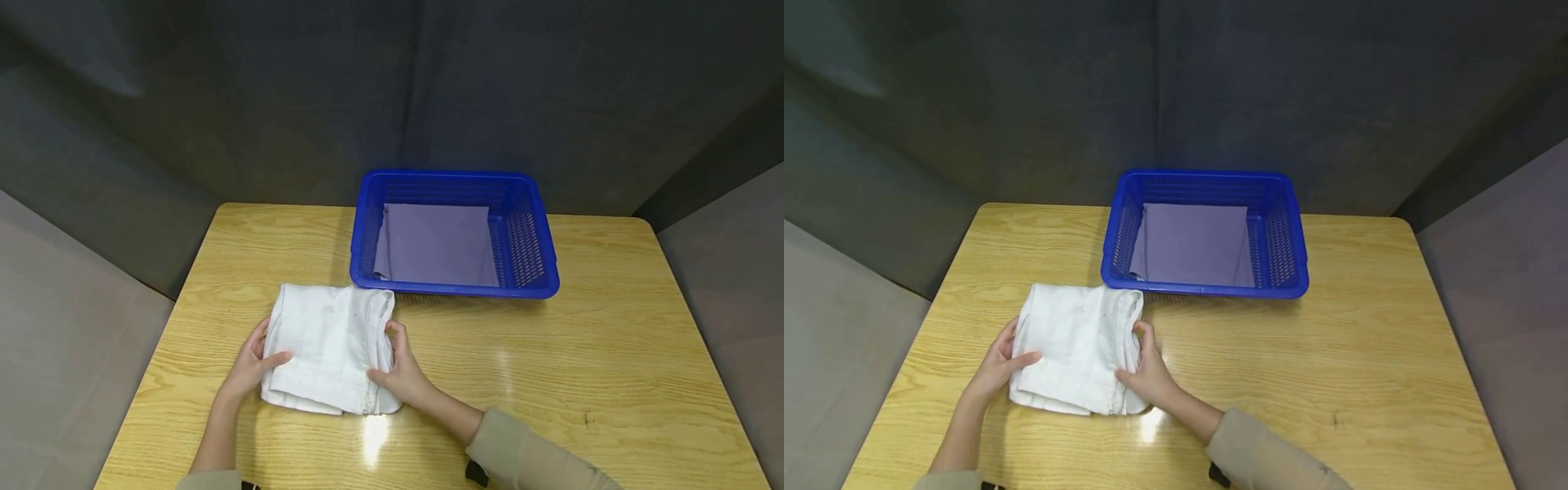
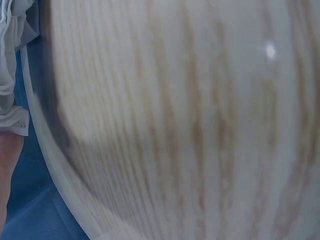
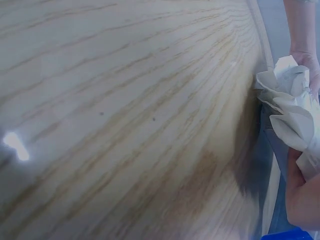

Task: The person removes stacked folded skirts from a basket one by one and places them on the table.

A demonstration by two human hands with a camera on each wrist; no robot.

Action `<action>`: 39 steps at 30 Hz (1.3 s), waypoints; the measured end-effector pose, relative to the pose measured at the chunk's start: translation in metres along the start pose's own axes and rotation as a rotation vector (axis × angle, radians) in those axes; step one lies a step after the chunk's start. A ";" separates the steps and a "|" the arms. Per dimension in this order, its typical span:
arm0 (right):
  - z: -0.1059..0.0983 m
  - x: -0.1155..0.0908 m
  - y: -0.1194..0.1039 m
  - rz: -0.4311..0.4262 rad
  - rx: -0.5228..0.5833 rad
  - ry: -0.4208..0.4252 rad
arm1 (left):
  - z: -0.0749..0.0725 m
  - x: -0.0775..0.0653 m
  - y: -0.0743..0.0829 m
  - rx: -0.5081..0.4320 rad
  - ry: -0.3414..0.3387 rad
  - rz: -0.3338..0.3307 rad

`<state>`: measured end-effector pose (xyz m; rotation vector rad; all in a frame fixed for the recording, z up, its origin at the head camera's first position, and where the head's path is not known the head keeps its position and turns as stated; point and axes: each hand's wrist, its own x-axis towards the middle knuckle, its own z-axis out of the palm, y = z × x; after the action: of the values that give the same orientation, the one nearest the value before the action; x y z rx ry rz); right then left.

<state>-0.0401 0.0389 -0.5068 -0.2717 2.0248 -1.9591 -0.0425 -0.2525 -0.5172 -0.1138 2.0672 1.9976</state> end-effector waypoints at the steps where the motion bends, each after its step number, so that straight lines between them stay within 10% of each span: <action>1: 0.000 0.000 -0.002 -0.003 0.000 0.002 | 0.000 0.001 -0.001 0.000 -0.004 0.004; 39: -0.004 0.003 -0.012 0.131 -0.055 0.056 | 0.006 0.019 -0.010 0.071 0.021 -0.101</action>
<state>-0.0455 0.0413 -0.4952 -0.0953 2.0779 -1.8533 -0.0574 -0.2446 -0.5314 -0.2223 2.0987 1.8700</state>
